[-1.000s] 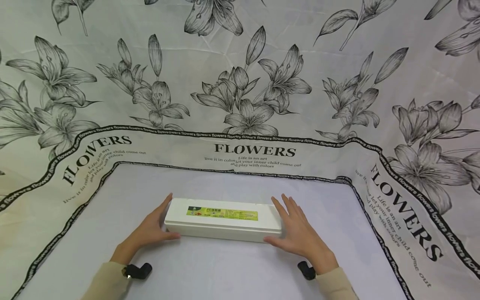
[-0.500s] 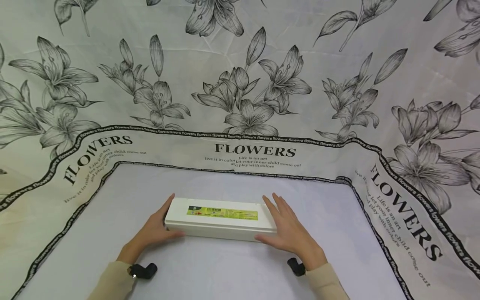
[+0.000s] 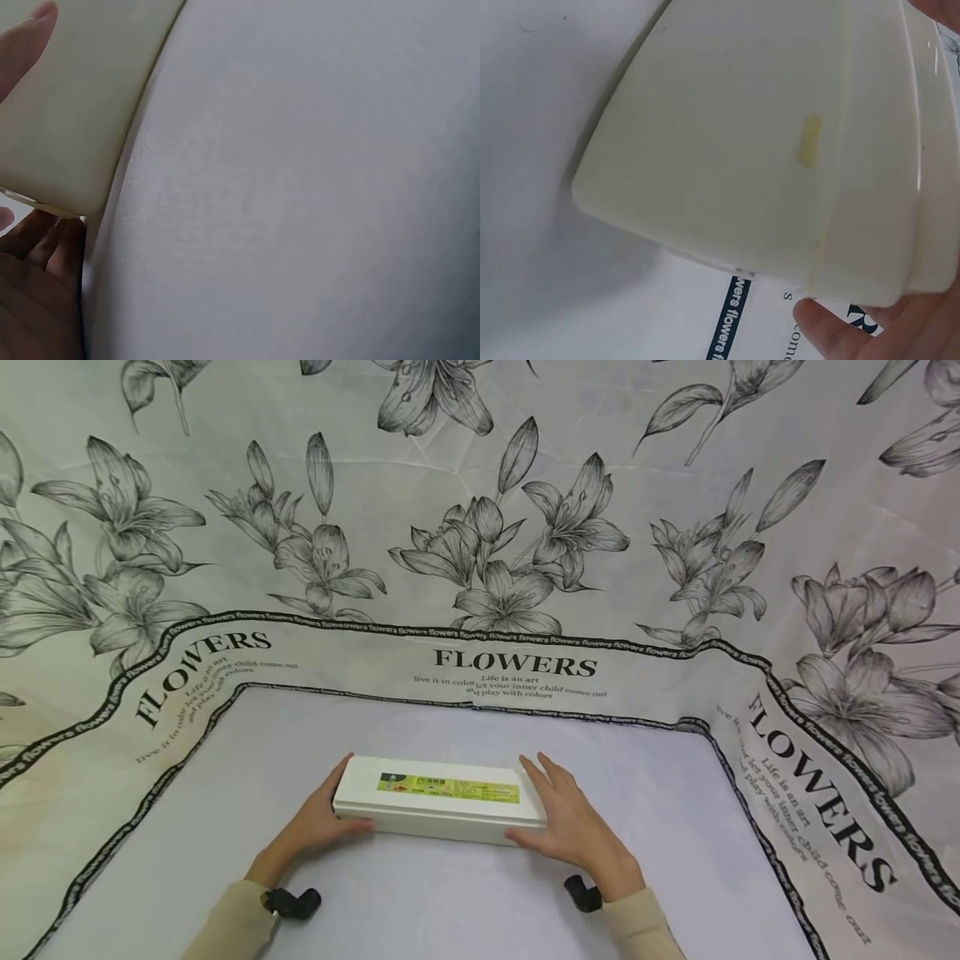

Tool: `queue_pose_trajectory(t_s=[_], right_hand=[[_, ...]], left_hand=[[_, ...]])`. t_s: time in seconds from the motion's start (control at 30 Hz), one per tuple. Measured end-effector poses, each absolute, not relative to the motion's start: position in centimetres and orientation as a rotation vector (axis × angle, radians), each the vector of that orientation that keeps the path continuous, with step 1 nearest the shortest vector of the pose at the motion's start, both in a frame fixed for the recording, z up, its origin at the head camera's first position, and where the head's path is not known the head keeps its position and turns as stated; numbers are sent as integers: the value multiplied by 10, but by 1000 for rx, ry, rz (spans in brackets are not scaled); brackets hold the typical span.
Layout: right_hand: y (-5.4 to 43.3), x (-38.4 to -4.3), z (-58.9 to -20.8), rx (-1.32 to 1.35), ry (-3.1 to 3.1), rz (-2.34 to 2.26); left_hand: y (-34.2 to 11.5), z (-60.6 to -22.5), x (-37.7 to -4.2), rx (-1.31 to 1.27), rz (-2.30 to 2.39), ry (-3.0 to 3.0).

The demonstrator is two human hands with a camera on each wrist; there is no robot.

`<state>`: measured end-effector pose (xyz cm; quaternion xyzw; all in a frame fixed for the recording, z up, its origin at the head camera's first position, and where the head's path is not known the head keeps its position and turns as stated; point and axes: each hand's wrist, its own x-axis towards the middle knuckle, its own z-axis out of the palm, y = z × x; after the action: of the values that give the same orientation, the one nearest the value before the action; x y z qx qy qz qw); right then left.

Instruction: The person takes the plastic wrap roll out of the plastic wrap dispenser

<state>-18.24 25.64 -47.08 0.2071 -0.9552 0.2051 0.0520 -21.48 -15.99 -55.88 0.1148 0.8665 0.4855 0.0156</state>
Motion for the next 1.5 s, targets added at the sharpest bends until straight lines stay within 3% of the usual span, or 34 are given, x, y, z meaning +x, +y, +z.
queue_pose_trajectory(t_s=[1.5], right_hand=[[242,-189,-476,394,-3007,704]], left_hand=[[-164,-565,-214,328,1611,2583]])
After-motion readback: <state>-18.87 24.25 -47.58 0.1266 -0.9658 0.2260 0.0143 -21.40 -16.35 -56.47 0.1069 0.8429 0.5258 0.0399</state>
